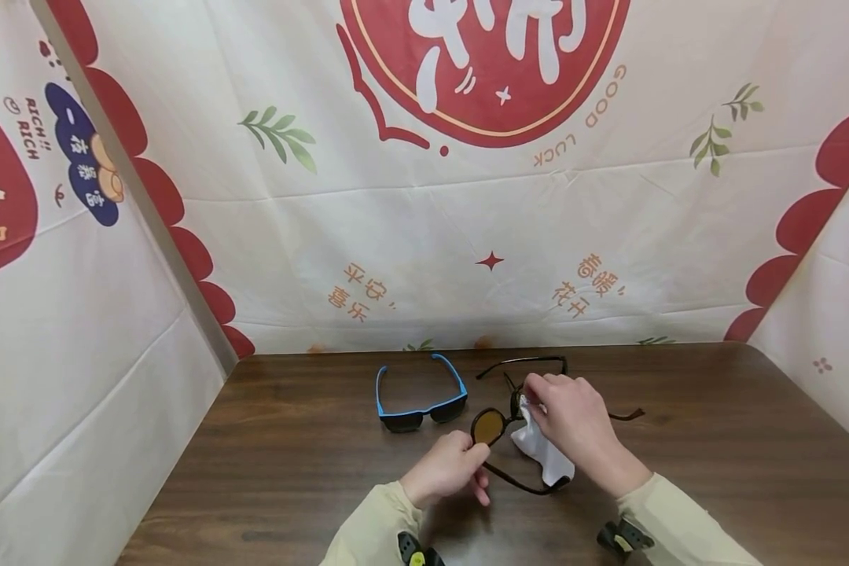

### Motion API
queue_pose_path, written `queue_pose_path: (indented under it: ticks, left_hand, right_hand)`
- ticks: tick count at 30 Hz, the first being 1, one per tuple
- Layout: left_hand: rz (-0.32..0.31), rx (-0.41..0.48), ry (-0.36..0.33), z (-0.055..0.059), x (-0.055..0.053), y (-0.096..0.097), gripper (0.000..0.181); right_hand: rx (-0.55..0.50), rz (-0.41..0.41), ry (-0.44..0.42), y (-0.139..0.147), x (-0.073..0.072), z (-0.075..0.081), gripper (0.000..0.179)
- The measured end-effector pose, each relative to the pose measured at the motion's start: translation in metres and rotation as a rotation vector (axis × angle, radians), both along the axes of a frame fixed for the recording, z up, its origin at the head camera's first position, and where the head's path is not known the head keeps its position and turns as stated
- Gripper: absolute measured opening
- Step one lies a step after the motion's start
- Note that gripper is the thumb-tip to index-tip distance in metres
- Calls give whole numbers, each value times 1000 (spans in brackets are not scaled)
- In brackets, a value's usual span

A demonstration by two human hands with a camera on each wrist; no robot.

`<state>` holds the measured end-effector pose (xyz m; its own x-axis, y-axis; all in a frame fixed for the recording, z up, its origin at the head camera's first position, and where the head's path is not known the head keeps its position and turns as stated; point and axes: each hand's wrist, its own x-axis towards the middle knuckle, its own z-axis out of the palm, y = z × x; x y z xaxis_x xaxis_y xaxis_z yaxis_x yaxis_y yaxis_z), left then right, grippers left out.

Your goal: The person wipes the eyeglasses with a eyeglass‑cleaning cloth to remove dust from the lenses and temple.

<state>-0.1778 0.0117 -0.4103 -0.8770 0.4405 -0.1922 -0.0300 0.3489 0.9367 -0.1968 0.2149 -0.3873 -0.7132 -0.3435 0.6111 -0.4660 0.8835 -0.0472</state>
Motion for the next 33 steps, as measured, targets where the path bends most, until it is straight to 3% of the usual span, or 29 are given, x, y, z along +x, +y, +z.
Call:
queue_pose_path:
  ticks: [4,9,13,16,21,25,29,33]
  left_hand:
    - [-3,-29,22,2,1,-2,18]
    - [-1,-42,39,3,2,-3,18]
    - [-1,-48,59,4,2,-4,18]
    - [10,-37,81,5,2,-5,18]
    - [23,2,131,7,2,-4,19]
    - [11,17,130,8,2,-5,20]
    - [2,3,126,8,2,-4,20]
    - [-11,-9,137,7,2,-3,20]
  right_hand:
    - [21,-70,16,1,-1,7,26]
    - [-10,-121,-47,0,-2,13,22]
    - [-80,-70,-91,-1,-4,15,24]
    - [-133,12,-131,-2,-5,15,25]
    - [-139,76,-159,-7,-3,17,26]
    - [-84,37,-102,-7,-1,18,26]
    - [-39,-22,31,-4,-1,15,25]
    - [-62,-64,154,-2,-3,10,19]
